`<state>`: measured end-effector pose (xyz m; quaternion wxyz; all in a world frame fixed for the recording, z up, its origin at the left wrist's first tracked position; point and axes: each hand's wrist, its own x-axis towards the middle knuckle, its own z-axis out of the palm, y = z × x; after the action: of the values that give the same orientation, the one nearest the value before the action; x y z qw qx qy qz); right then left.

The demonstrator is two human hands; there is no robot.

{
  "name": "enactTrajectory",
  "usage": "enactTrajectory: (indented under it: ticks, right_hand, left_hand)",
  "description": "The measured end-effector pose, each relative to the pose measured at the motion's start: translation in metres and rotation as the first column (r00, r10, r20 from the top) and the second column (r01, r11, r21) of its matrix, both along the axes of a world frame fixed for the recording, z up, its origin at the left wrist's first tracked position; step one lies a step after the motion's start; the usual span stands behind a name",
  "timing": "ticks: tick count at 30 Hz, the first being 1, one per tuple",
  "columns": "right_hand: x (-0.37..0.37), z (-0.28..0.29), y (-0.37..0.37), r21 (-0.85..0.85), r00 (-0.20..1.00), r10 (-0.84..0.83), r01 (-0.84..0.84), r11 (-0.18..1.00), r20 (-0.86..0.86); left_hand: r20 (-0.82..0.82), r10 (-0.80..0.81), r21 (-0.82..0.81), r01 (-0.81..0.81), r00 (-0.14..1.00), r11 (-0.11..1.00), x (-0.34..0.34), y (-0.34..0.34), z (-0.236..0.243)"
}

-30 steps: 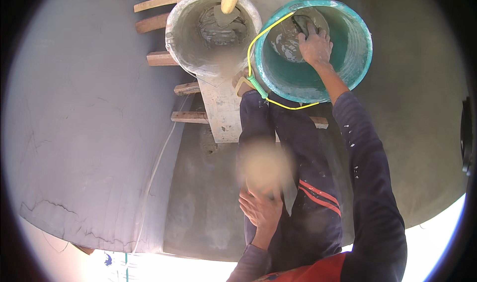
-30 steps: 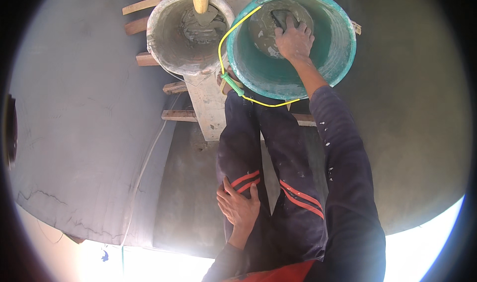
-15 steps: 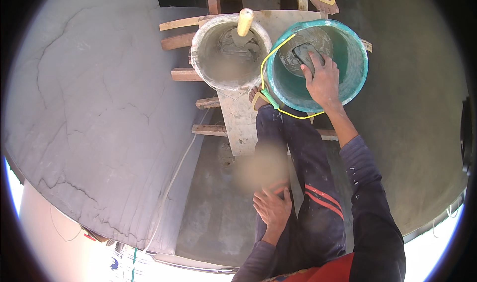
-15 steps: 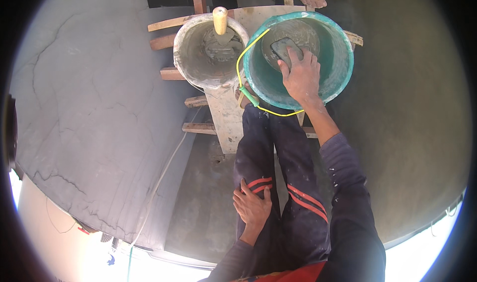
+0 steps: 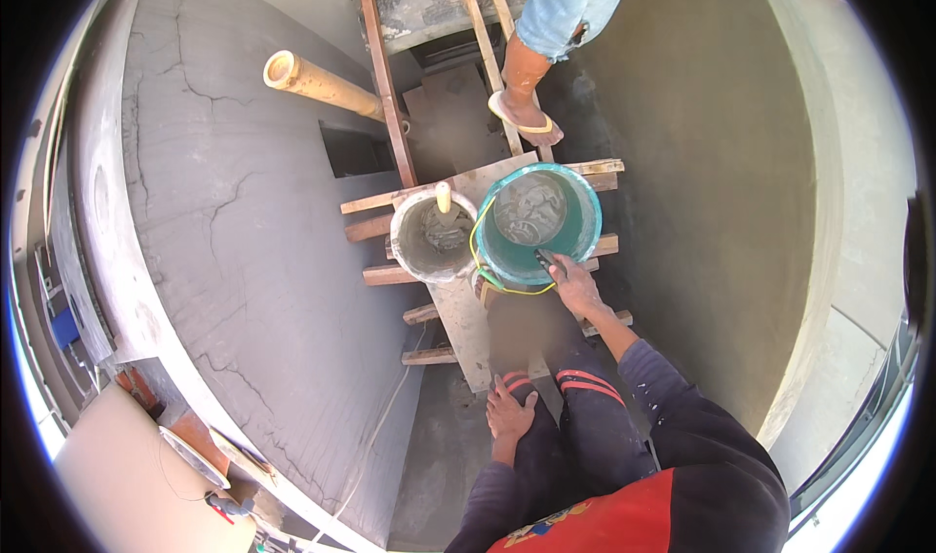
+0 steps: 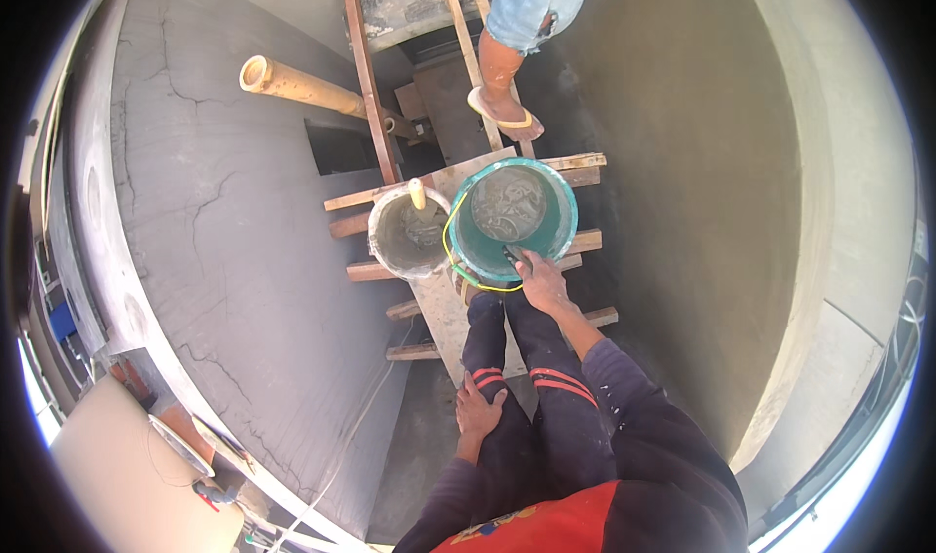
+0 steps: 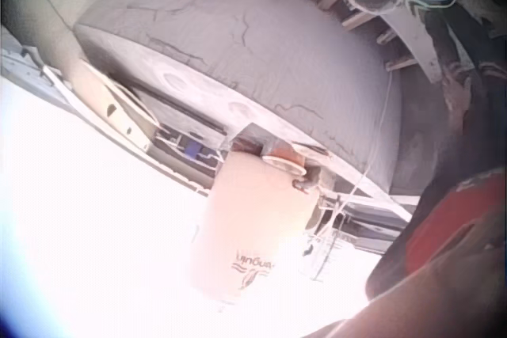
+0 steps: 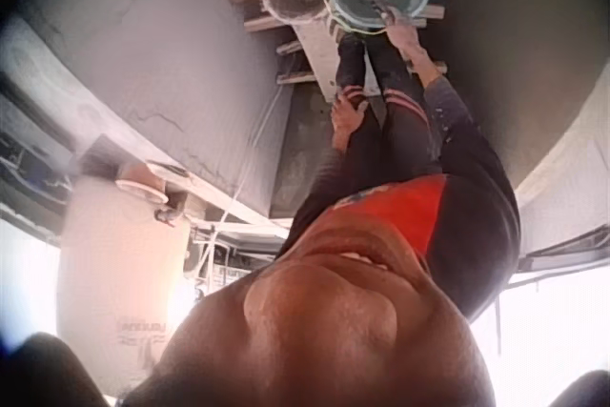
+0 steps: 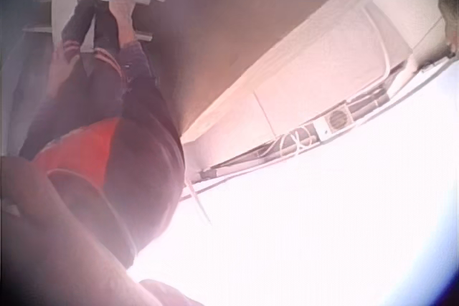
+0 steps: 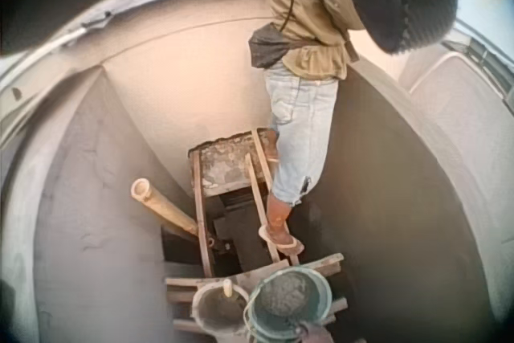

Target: The person smooths a freshly plastered concrete ledge using a wet sponge and a wooden float. They repeatedly dip the sponge into a bucket of water and rub the surface, then use the float to level the edge.

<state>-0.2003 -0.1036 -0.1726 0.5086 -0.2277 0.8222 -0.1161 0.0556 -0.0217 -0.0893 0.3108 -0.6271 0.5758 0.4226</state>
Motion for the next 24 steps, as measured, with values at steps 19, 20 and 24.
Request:
enactTrajectory:
  ticks: [19,20,24]
  right_hand:
    - [0.004,0.3,0.027,-0.345,0.992,-0.103,0.073,0.936,-0.07]
    - [0.003,0.309,0.038,-0.333,0.985,-0.162,0.133,0.933,-0.058]
    - [0.012,0.325,0.102,-0.37,0.951,-0.306,0.299,0.88,0.04]
  left_hand:
    - [-0.294,0.31,0.223,-0.251,0.904,0.942,0.131,-0.159,0.094]
    - [-0.315,0.307,0.226,-0.243,0.898,0.943,0.132,-0.173,0.089]
    - [-0.257,0.385,0.314,-0.3,0.886,0.901,0.134,-0.211,0.082]
